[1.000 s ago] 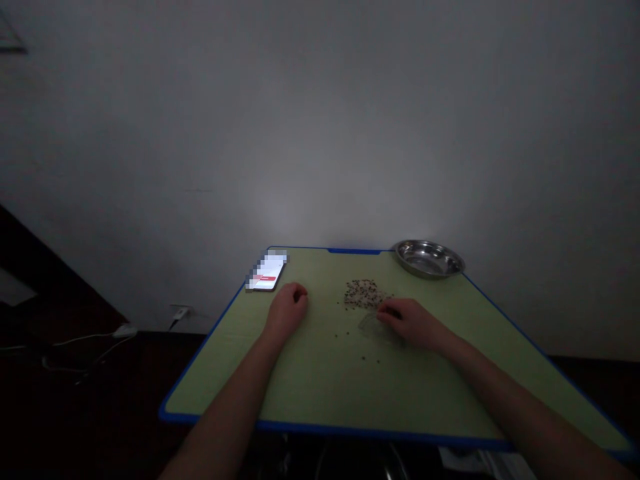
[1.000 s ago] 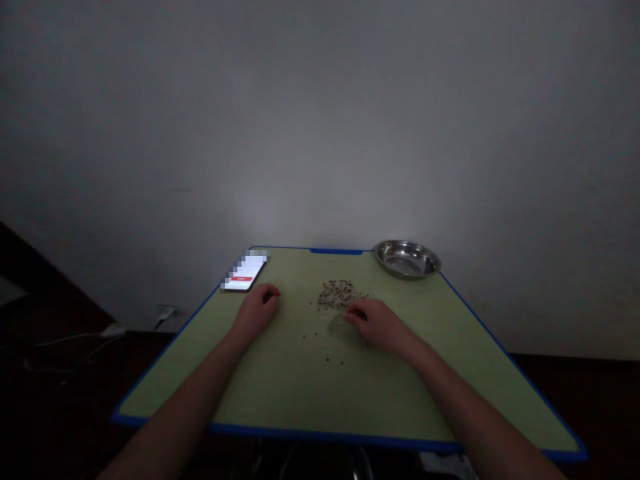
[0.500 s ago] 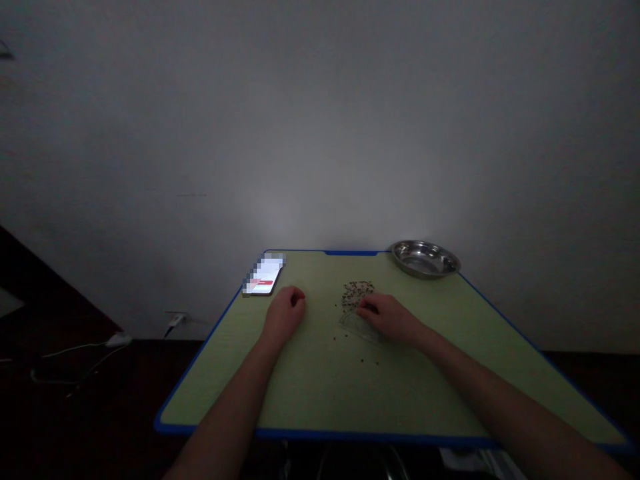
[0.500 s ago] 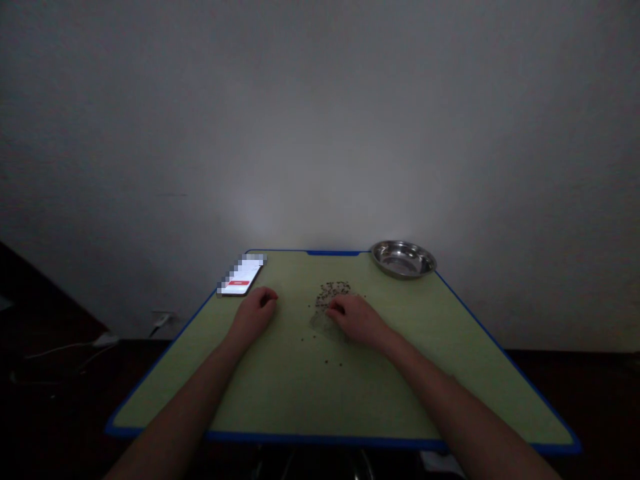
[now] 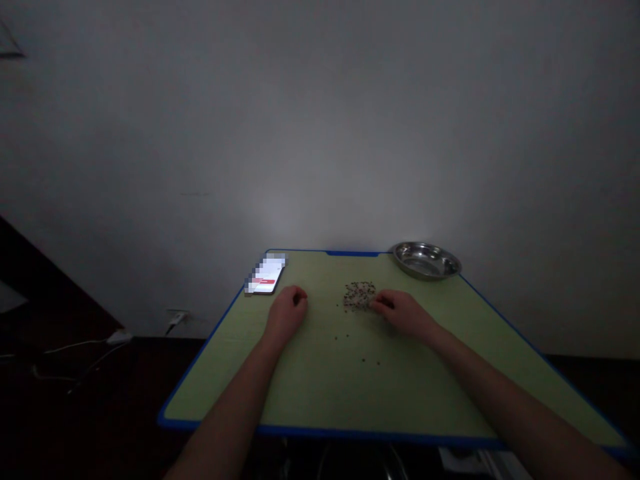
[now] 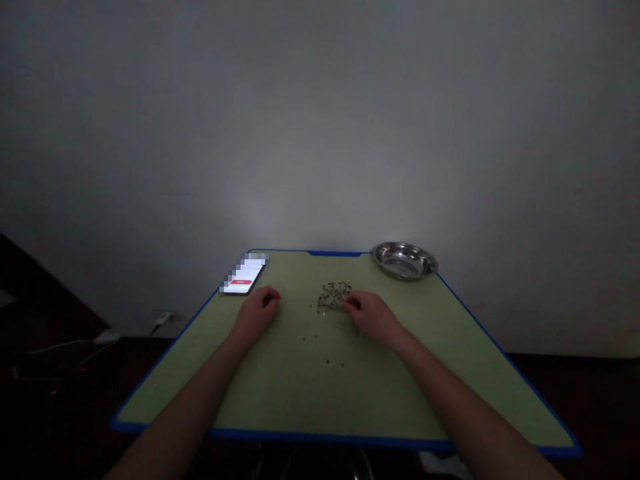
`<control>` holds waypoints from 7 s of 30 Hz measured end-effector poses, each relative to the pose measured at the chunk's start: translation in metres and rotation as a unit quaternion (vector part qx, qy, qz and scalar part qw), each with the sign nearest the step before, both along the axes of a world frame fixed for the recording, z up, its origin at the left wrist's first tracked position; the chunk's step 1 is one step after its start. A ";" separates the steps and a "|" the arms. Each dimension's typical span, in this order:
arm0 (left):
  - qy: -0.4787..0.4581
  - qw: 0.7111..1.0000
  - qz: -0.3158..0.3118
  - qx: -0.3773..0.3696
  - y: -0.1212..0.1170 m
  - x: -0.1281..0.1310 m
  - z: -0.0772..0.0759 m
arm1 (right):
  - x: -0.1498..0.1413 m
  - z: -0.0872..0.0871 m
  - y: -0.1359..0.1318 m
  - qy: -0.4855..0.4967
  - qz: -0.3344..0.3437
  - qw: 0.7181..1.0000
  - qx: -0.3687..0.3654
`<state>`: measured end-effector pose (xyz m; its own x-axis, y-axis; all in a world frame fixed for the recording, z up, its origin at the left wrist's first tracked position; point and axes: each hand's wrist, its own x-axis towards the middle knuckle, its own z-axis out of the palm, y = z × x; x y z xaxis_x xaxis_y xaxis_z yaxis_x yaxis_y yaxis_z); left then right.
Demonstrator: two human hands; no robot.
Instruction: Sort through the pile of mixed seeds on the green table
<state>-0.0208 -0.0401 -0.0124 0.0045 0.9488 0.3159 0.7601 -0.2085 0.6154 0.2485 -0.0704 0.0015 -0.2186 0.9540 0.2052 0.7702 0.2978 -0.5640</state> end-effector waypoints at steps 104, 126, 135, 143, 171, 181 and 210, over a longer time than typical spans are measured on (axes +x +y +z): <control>0.236 0.968 -0.087 -0.005 -0.022 -0.002 -0.003 | 0.044 -0.026 -0.114 0.212 -0.069 0.970 -0.101; 0.230 0.969 -0.090 -0.010 -0.028 -0.001 0.000 | 0.045 -0.028 -0.118 0.214 -0.114 0.966 -0.092; 0.212 0.973 -0.094 -0.001 -0.024 0.000 -0.002 | 0.047 -0.019 -0.113 0.185 -0.111 0.974 -0.074; 0.222 0.969 -0.107 0.012 -0.023 0.001 0.001 | 0.043 -0.023 -0.115 0.191 -0.113 0.974 -0.040; 0.237 0.968 -0.089 0.011 -0.018 -0.004 -0.007 | 0.085 0.001 -0.001 -0.007 -0.182 0.982 -0.053; 0.232 0.968 -0.094 0.007 -0.019 -0.005 -0.004 | 0.073 -0.010 0.022 -0.061 -0.148 0.987 -0.023; 0.215 0.970 -0.108 0.010 -0.019 -0.004 -0.004 | 0.064 -0.011 -0.052 0.091 -0.084 0.991 -0.048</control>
<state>-0.0252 -0.0589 -0.0162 0.3390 0.9042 0.2597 0.8827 -0.4012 0.2447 0.3120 -0.1224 -0.0094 -0.0236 0.9907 0.1337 0.6873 0.1132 -0.7175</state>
